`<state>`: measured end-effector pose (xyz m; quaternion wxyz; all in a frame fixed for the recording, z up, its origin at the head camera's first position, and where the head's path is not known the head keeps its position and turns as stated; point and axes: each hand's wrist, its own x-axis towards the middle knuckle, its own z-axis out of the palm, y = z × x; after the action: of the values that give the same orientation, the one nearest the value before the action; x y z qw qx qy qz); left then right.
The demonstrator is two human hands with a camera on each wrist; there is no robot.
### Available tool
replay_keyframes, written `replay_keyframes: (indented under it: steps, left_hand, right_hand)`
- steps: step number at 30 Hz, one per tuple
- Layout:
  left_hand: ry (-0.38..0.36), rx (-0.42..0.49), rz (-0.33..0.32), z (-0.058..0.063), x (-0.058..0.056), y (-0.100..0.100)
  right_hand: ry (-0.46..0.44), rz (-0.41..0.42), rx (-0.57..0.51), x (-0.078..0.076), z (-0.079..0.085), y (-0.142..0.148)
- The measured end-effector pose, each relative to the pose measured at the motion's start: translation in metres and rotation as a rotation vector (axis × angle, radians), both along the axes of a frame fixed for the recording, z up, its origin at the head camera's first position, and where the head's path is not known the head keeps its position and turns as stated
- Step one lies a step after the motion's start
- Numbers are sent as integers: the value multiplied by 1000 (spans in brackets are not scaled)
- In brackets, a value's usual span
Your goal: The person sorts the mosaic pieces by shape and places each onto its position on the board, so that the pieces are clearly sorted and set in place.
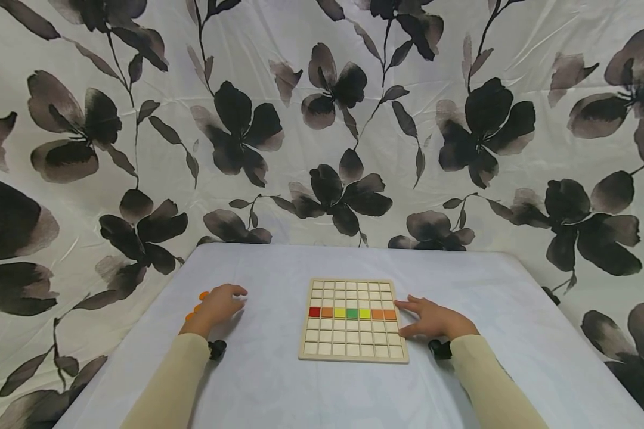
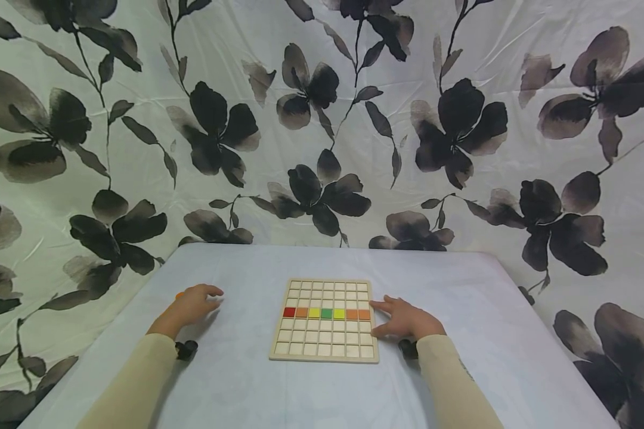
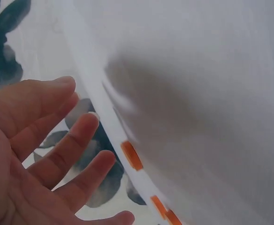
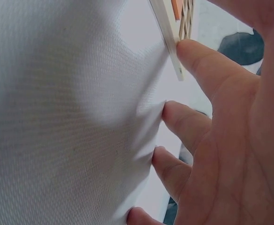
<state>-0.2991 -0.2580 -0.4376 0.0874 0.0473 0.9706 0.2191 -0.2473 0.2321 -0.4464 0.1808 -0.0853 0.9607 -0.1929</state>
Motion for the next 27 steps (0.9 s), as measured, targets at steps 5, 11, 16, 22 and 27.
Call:
replay_keyframes:
  steps: [5,11,16,22,27]
  left_hand:
    - [19,-24,-40,-1,-6,-8]
    - [19,-95,-5,5,-5,-9]
    - [21,-101,-5,6,-5,-14]
    - [14,-99,11,3,-9,-21]
    - [15,-100,8,4,-11,-24]
  right_hand:
    - [-18,-19,-3,0,-1,-1]
    - [-13,-13,7,0,0,-1]
    - [-1,-2,10,0,0,0]
    - [-4,-3,4,0,-1,0]
    - [-6,-4,-2,0,-1,0]
